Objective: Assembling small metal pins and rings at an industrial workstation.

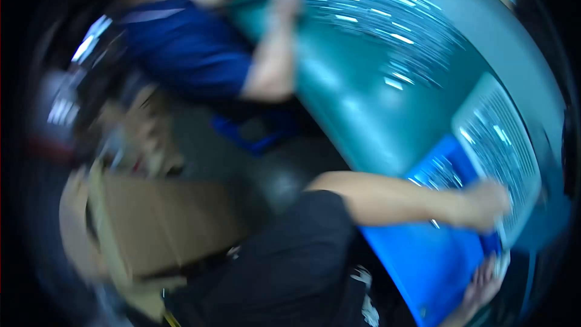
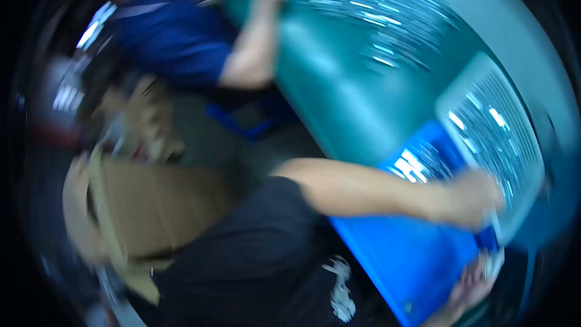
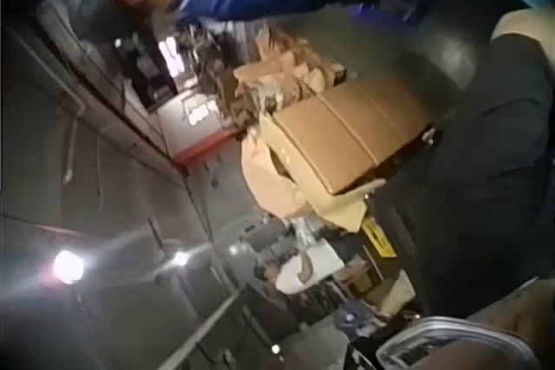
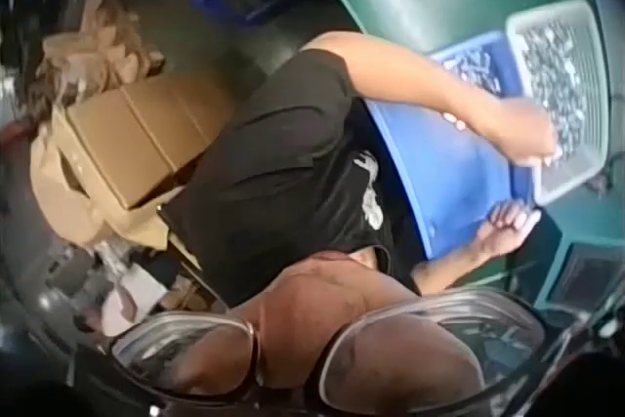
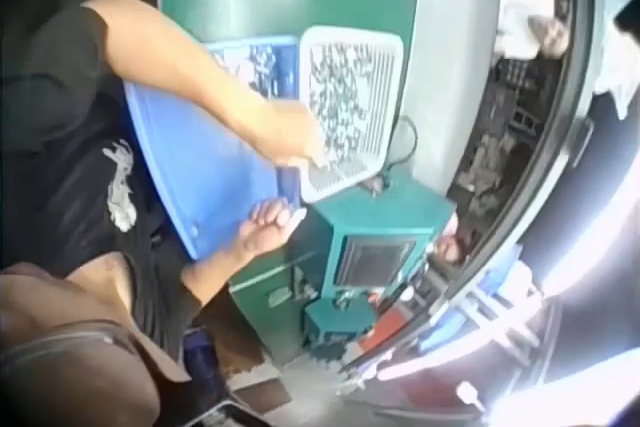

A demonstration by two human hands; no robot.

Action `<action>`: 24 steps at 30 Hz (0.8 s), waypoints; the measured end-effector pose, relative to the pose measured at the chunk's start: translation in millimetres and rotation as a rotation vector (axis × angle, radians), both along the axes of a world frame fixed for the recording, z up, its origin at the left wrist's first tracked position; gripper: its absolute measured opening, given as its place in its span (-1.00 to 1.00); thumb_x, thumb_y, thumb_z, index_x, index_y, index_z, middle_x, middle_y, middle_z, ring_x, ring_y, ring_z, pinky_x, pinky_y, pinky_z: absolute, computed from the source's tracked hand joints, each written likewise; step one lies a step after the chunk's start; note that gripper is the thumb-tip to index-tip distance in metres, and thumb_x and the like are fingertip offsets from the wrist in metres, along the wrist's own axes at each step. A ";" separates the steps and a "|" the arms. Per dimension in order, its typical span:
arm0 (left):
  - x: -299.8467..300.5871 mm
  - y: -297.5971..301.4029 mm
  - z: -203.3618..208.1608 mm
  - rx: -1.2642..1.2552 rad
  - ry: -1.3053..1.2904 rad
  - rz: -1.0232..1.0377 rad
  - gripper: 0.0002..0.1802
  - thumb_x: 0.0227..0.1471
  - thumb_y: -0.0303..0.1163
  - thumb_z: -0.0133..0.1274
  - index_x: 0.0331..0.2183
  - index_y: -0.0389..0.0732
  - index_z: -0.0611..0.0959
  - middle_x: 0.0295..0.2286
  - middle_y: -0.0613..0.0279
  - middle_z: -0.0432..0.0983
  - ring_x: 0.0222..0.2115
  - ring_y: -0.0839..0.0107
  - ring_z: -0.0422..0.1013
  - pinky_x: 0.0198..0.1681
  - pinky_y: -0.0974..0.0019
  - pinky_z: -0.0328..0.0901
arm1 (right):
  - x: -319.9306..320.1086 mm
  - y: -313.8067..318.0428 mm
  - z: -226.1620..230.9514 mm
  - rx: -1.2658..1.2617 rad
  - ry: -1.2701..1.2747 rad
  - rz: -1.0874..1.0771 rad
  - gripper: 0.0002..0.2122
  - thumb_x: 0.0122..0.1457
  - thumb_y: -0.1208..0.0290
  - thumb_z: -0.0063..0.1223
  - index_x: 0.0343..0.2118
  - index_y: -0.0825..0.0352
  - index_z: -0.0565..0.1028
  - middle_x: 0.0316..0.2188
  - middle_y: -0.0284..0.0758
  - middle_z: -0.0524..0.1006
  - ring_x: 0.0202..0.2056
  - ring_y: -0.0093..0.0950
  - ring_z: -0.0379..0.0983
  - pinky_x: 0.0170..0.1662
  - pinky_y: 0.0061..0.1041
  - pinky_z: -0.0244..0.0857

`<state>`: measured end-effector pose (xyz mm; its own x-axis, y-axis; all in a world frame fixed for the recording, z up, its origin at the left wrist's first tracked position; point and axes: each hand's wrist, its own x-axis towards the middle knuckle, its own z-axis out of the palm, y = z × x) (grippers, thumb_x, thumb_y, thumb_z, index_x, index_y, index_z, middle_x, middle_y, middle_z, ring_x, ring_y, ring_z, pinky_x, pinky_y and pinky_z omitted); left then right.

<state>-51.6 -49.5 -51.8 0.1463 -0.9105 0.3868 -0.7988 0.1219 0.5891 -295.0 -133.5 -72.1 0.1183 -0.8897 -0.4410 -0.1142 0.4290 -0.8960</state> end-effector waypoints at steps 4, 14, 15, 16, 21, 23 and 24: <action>-39.6 -11.4 -40.6 0.316 -0.480 -0.090 -0.74 -0.26 -0.24 0.10 -0.41 -0.08 0.70 -0.31 0.20 0.56 -0.28 0.25 0.46 -0.36 0.12 0.29 | 18.6 26.1 34.8 0.034 -0.730 0.665 -0.72 0.24 0.15 -0.23 -0.53 0.21 0.19 -0.69 -0.37 0.18 -0.68 -0.55 0.09 -0.73 -0.66 -0.02; -24.1 -2.2 -29.9 0.478 -0.442 0.028 -0.79 -0.16 -0.39 0.06 -0.40 -0.03 0.71 -0.35 0.33 0.59 -0.31 0.32 0.48 -0.50 0.22 0.32 | 4.6 -6.3 8.6 0.072 -0.427 0.513 -0.63 0.29 0.21 -0.42 -0.15 0.41 0.36 -0.65 -0.51 0.35 -0.71 -0.77 0.15 -0.68 -0.78 -0.02; -25.8 -4.9 -38.8 0.428 -0.443 0.058 -0.81 -0.16 -0.41 0.04 -0.43 -0.03 0.72 -0.38 0.32 0.59 -0.34 0.33 0.49 -0.50 0.22 0.34 | 27.6 14.2 10.9 0.023 -0.384 0.204 -0.69 0.29 0.28 -0.41 -0.33 0.40 0.37 -0.77 -0.57 0.05 -0.82 -0.78 -0.14 -0.78 -0.74 -0.27; -25.2 -2.5 -41.4 0.370 -0.413 0.111 -0.81 -0.17 -0.41 0.04 -0.44 -0.05 0.71 -0.40 0.29 0.59 -0.37 0.33 0.50 -0.51 0.23 0.36 | 36.4 24.1 18.7 0.028 -0.362 0.192 -0.71 0.29 0.31 -0.41 -0.34 0.39 0.37 -0.77 -0.57 0.11 -0.81 -0.78 -0.08 -0.78 -0.74 -0.23; -9.4 25.5 -28.3 0.434 -0.270 -0.080 -0.89 -0.23 -0.51 0.03 -0.55 -0.20 0.65 -0.49 -0.06 0.54 -0.44 0.06 0.50 -0.41 0.13 0.40 | 59.3 35.4 28.9 -0.077 -0.338 0.388 -0.66 0.28 0.17 -0.36 -0.41 0.34 0.38 -0.83 -0.56 0.14 -0.82 -0.76 -0.04 -0.76 -0.73 -0.20; -10.9 19.2 -19.7 0.556 -0.252 -0.143 -0.91 -0.24 -0.53 0.05 -0.52 -0.26 0.61 -0.47 -0.04 0.53 -0.42 0.06 0.49 -0.38 0.10 0.38 | 55.8 32.7 30.6 -0.118 -0.266 0.336 -0.62 0.28 0.11 -0.34 -0.46 0.32 0.37 -0.84 -0.53 0.16 -0.82 -0.73 -0.03 -0.76 -0.71 -0.15; -9.3 19.1 -7.8 0.572 -0.295 -0.191 -0.86 -0.25 -0.52 0.09 -0.48 -0.27 0.59 -0.46 -0.03 0.53 -0.40 0.06 0.48 -0.36 0.10 0.38 | 51.0 30.4 31.6 -0.145 -0.275 0.346 -0.62 0.28 0.10 -0.33 -0.48 0.31 0.36 -0.84 -0.51 0.17 -0.83 -0.71 -0.03 -0.76 -0.70 -0.14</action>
<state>-60.9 -30.3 -59.6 -0.0755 -0.9833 -0.1653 -0.9318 0.0105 0.3629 -244.0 -103.1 -40.5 0.5143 -0.8274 -0.2256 0.0214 0.2753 -0.9611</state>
